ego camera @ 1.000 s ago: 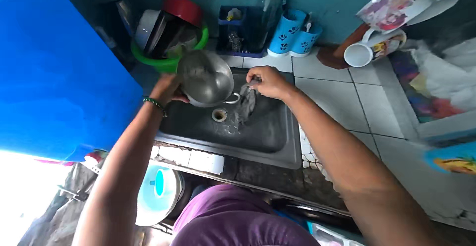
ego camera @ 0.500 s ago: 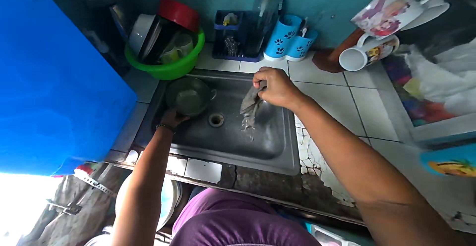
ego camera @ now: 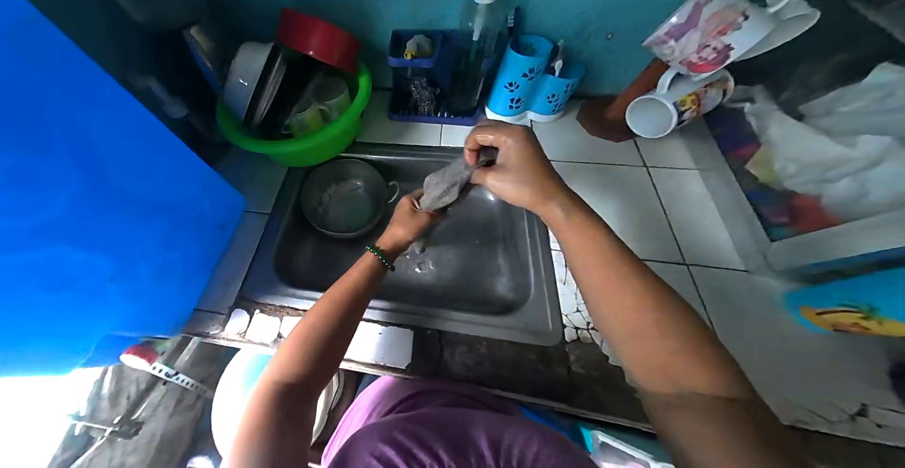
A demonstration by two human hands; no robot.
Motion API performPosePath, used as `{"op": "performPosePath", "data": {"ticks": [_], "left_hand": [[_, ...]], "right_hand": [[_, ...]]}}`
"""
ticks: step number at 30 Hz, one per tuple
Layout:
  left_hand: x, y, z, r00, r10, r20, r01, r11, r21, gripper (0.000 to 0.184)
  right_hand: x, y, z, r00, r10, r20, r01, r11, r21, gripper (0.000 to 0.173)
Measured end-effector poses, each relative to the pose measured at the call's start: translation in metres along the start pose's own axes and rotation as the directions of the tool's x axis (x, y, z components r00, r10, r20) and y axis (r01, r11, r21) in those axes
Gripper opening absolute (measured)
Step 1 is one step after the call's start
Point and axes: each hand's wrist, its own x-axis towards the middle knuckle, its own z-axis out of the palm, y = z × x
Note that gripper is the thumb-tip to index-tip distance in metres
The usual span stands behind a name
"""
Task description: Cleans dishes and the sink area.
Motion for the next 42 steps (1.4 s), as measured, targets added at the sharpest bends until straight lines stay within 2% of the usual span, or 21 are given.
{"op": "performPosePath", "data": {"ticks": [2, 4, 5, 7, 9, 11, 13, 14, 16, 18, 21, 24, 27, 30, 31, 33, 34, 36, 38, 40, 42], "left_hand": [[0.002, 0.002, -0.008, 0.997, 0.056, -0.058, -0.057, 0.998, -0.014, 0.045], [0.003, 0.005, -0.012, 0.989, 0.125, -0.083, -0.13, 0.99, -0.048, 0.052], [0.003, 0.005, -0.012, 0.984, 0.164, -0.068, -0.167, 0.984, -0.057, 0.05], [0.004, 0.0, -0.007, 0.975, 0.222, 0.001, -0.221, 0.974, -0.053, 0.044], [0.005, -0.009, 0.001, 0.969, 0.234, 0.082, -0.228, 0.971, -0.072, 0.042], [0.01, -0.021, 0.011, 0.963, 0.247, 0.109, -0.229, 0.961, -0.156, 0.041], [0.008, -0.025, 0.017, 0.966, 0.228, 0.123, -0.194, 0.951, -0.241, 0.04], [0.007, -0.026, 0.018, 0.969, 0.215, 0.123, -0.175, 0.946, -0.273, 0.04], [0.006, -0.028, 0.018, 0.978, 0.171, 0.116, -0.12, 0.927, -0.354, 0.041], [0.005, -0.034, 0.012, 0.992, 0.111, 0.062, -0.069, 0.877, -0.475, 0.045], [0.0, -0.042, 0.005, 0.996, 0.048, -0.081, -0.086, 0.804, -0.588, 0.061], [-0.002, -0.046, 0.01, 0.946, -0.037, -0.321, -0.103, 0.907, -0.409, 0.069], [0.0, -0.047, 0.015, 0.842, -0.066, -0.536, -0.089, 0.962, -0.258, 0.045], [0.003, -0.043, 0.013, 0.781, -0.187, -0.596, -0.075, 0.919, -0.387, 0.035], [0.005, -0.041, 0.014, 0.764, -0.263, -0.589, -0.075, 0.871, -0.486, 0.032], [0.009, -0.037, 0.013, 0.736, -0.401, -0.546, -0.084, 0.745, -0.661, 0.021], [0.011, -0.035, 0.011, 0.725, -0.454, -0.517, -0.084, 0.688, -0.721, 0.019], [0.013, -0.033, 0.004, 0.755, -0.497, -0.428, -0.038, 0.617, -0.786, 0.023], [0.017, -0.033, -0.008, 0.828, -0.488, -0.275, 0.098, 0.609, -0.787, 0.026], [0.022, -0.031, -0.023, 0.899, -0.423, -0.11, 0.232, 0.675, -0.7, 0.026], [0.027, -0.019, -0.033, 0.927, -0.375, -0.012, 0.284, 0.724, -0.629, 0.022]], "right_hand": [[-0.021, 0.026, 0.008, 0.983, 0.168, -0.078, -0.162, 0.983, 0.083, 0.016], [-0.046, 0.046, 0.031, 0.885, 0.465, -0.014, -0.446, 0.858, 0.255, 0.026], [-0.058, 0.052, 0.046, 0.807, 0.582, 0.105, -0.574, 0.728, 0.374, 0.036], [-0.066, 0.053, 0.071, 0.645, 0.644, 0.411, -0.711, 0.309, 0.631, 0.047], [-0.061, 0.045, 0.09, 0.539, 0.638, 0.551, -0.647, -0.106, 0.755, 0.067], [-0.053, 0.037, 0.103, 0.465, 0.696, 0.547, -0.476, -0.325, 0.817, 0.071], [-0.049, 0.039, 0.118, 0.446, 0.757, 0.478, -0.315, -0.367, 0.875, 0.047], [-0.049, 0.043, 0.125, 0.471, 0.757, 0.452, -0.252, -0.375, 0.892, 0.036], [-0.052, 0.05, 0.136, 0.536, 0.731, 0.422, -0.177, -0.392, 0.903, 0.031], [-0.048, 0.046, 0.142, 0.527, 0.744, 0.41, -0.157, -0.388, 0.908, 0.032], [-0.035, 0.035, 0.147, 0.441, 0.813, 0.379, -0.192, -0.327, 0.925, 0.04], [-0.026, 0.032, 0.158, 0.379, 0.859, 0.345, -0.241, -0.268, 0.933, 0.05], [-0.02, 0.023, 0.166, 0.352, 0.889, 0.292, -0.262, -0.206, 0.943, 0.025], [-0.016, 0.024, 0.176, 0.354, 0.906, 0.231, -0.289, -0.129, 0.949, 0.015], [-0.016, 0.028, 0.179, 0.38, 0.902, 0.205, -0.29, -0.095, 0.952, 0.012], [-0.017, 0.037, 0.183, 0.482, 0.864, 0.142, -0.309, 0.016, 0.951, 0.026], [-0.017, 0.038, 0.183, 0.523, 0.847, 0.099, -0.319, 0.086, 0.944, 0.027], [-0.017, 0.034, 0.181, 0.602, 0.799, 0.0, -0.309, 0.233, 0.922, 0.021], [-0.022, 0.036, 0.178, 0.746, 0.657, -0.107, -0.24, 0.416, 0.877, 0.024], [-0.025, 0.041, 0.175, 0.876, 0.436, -0.204, -0.119, 0.607, 0.786, 0.029], [-0.023, 0.045, 0.174, 0.936, 0.196, -0.294, 0.047, 0.755, 0.654, 0.027]]}}
